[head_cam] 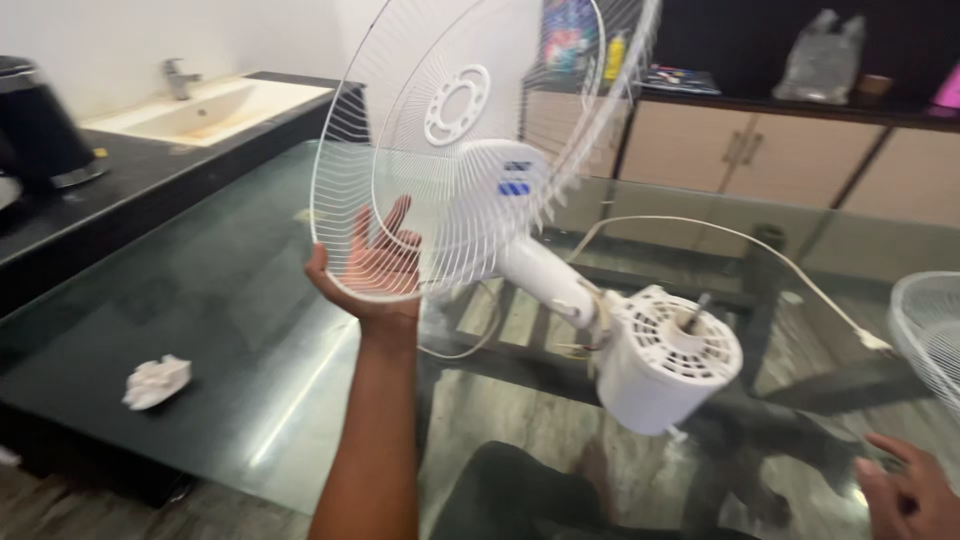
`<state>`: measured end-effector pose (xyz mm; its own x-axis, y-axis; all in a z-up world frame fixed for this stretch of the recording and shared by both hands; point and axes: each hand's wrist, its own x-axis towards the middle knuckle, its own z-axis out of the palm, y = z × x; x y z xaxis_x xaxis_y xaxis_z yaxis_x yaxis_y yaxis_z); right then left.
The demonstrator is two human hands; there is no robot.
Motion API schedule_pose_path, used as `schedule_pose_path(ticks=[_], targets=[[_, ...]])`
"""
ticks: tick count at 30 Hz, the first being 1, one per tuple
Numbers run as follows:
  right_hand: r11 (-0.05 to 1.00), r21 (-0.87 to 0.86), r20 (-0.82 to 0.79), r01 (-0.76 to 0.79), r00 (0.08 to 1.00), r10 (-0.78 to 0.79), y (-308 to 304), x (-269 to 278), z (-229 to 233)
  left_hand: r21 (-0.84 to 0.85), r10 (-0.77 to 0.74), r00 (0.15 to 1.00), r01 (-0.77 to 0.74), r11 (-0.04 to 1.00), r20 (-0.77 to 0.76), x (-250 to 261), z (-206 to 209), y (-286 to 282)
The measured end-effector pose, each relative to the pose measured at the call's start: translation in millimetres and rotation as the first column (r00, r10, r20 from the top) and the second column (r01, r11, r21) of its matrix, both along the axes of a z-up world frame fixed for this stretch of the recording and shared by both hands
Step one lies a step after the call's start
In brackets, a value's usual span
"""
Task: The person disassembles a white table fan by removing the front grille and motor housing. They then use a screwdriver to adjust internal components of the motor assembly on a glass table.
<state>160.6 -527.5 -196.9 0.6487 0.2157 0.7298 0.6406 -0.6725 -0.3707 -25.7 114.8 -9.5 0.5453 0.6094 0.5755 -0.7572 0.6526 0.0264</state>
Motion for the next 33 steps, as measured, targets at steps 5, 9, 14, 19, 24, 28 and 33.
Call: schedule_pose_path(ticks=[5,9,14,19,24,28,33], targets=[[0.971,0.186,-0.144,0.148,0.982,-0.122,9,33,-24,-0.13,0.164,0.98,-0.178,0.975,-0.111,-20,21,2],[0.973,0.227,-0.057,0.03,0.998,-0.018,8,31,-25,-0.049,0.306,0.927,-0.323,0.945,-0.216,-26,27,-1],[0.98,0.2,-0.023,-0.016,1.0,0.021,7,16,-17,-0.01,0.414,0.832,-0.449,0.893,-0.37,-18,13,9],[0.957,0.279,-0.021,-0.084,0.995,0.094,10,9,-13,-0.1,0.441,0.792,-0.524,0.846,-0.423,-15,5,19],[0.962,0.271,-0.153,0.014,0.988,0.029,8,2,-15,-0.117,0.453,0.734,-0.579,0.807,-0.506,-12,1,20],[0.951,0.309,-0.15,-0.008,0.987,0.057,8,4,-16,-0.091,0.453,0.66,-0.618,0.781,-0.599,-12,-5,21],[0.966,0.258,-0.104,-0.031,0.993,0.059,6,-3,-12,-0.171,0.384,0.612,-0.654,0.737,-0.691,-5,-15,29]])
